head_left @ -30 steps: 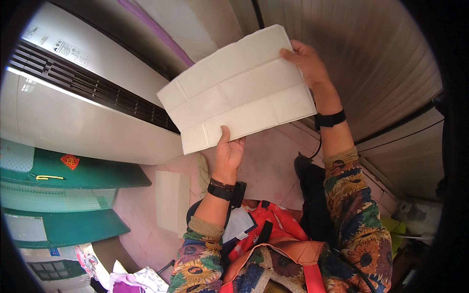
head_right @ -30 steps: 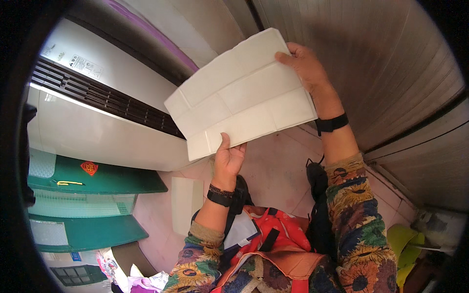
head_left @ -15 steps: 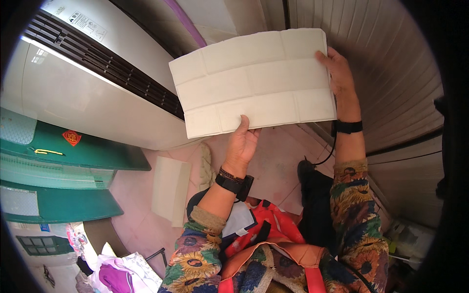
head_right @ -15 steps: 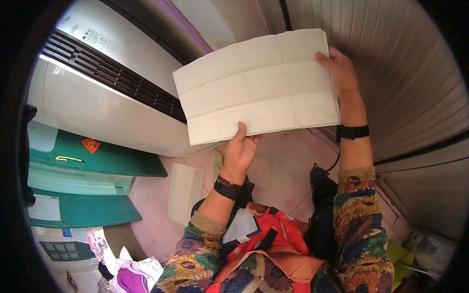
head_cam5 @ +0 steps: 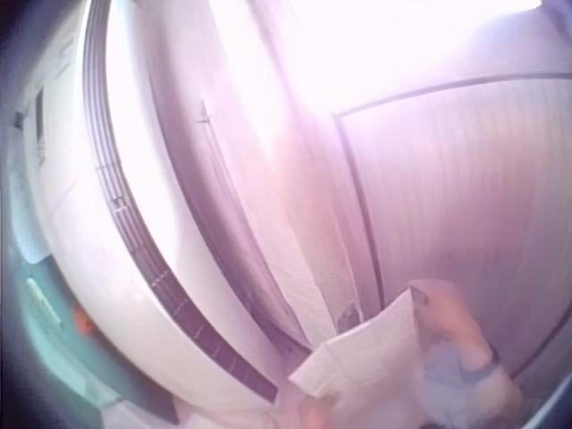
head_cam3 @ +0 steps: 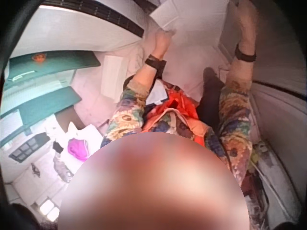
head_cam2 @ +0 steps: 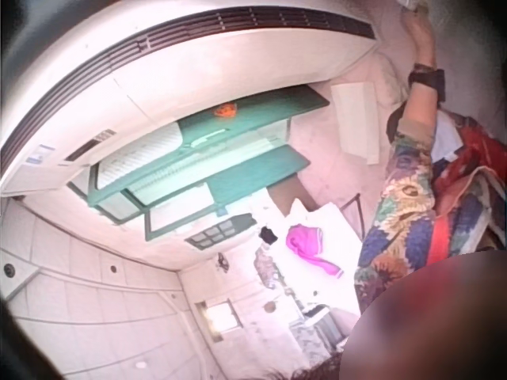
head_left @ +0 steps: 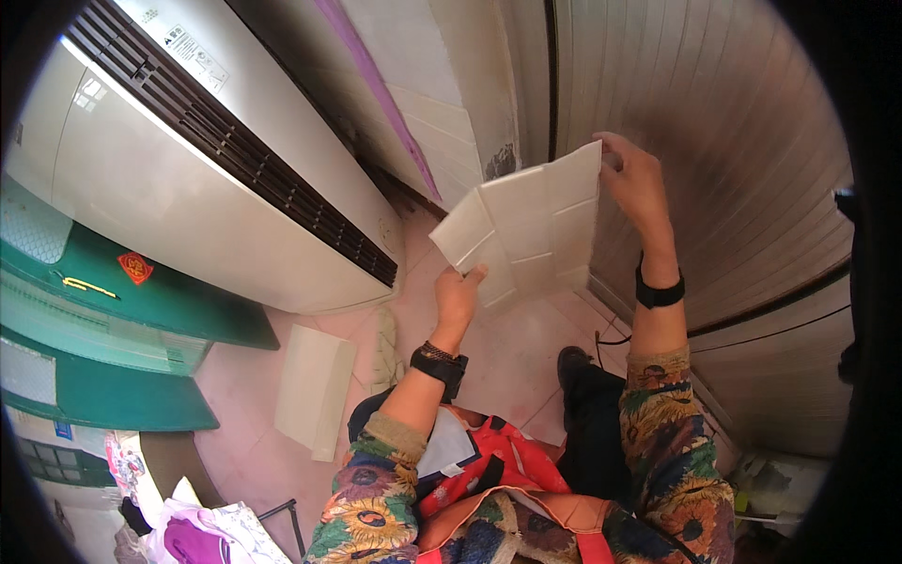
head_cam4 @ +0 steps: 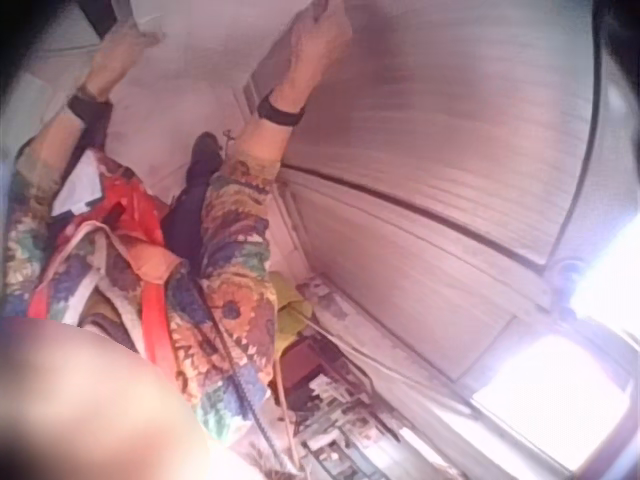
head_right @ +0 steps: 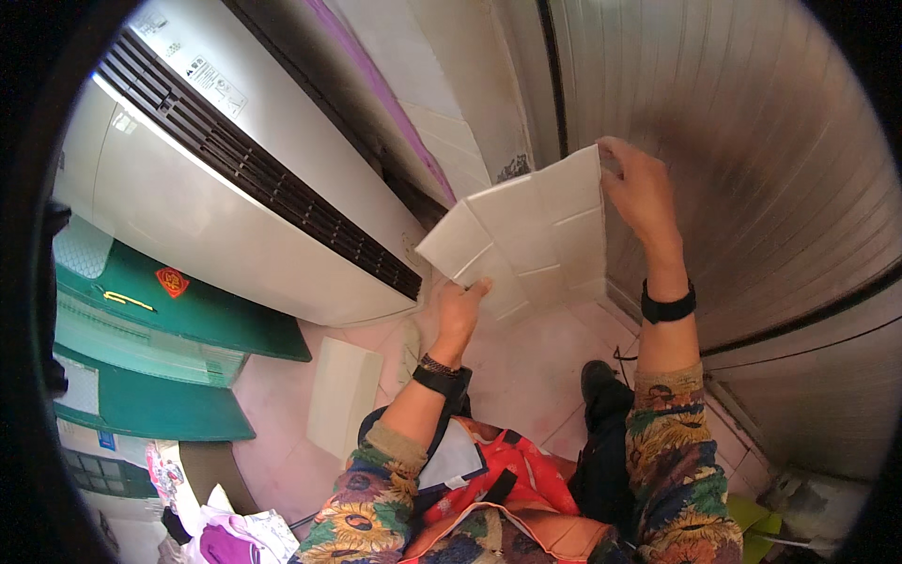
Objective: The person wipes a section of the wall with a cloth, then repeatedly picks up white rectangular wall panels, aligns them against the wall, and presses them into place. The person handles the panels one at a time, adjusting their position and smoothing them against the surface.
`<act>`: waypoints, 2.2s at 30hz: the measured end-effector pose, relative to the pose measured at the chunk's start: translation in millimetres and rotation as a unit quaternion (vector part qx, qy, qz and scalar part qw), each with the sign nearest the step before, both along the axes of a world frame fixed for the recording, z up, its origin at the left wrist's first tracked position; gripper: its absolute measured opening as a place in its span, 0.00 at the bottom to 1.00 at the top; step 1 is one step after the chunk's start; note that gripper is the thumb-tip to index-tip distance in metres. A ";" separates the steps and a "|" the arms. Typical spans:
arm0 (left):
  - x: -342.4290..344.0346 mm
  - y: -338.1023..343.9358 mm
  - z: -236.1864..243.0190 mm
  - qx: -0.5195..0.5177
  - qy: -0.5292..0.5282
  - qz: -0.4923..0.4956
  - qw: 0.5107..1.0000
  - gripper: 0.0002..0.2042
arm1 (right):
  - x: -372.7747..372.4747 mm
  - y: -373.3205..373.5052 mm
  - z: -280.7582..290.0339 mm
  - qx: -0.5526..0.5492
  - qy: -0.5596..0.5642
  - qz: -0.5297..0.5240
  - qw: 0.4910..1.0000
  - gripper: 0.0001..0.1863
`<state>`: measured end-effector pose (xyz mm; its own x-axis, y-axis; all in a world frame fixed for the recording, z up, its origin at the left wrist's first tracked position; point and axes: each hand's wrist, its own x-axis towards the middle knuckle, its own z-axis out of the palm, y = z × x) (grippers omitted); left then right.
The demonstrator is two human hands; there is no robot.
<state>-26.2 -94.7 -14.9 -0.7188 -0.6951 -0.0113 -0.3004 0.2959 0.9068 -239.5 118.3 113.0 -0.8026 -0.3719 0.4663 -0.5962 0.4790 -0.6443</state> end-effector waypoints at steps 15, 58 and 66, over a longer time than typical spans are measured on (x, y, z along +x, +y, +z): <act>-72.9 34.3 -22.2 0.020 0.056 -0.034 0.998 0.12 | 42.2 -68.0 2.5 -0.017 -0.053 0.115 0.992 0.21; -148.1 4.4 -10.1 0.075 0.175 0.147 0.971 0.06 | -15.7 -151.0 14.2 -0.153 0.023 0.025 0.988 0.11; -146.7 -2.2 -16.2 0.069 0.192 0.145 0.968 0.06 | -17.7 -154.9 14.4 -0.140 0.001 0.006 0.990 0.11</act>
<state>-172.9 -96.9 -31.1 -0.4631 -0.8793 0.1106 0.0139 0.1176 0.9930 -257.2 -36.6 127.3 -0.7982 -0.2372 0.5538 -0.6019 0.2756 -0.7495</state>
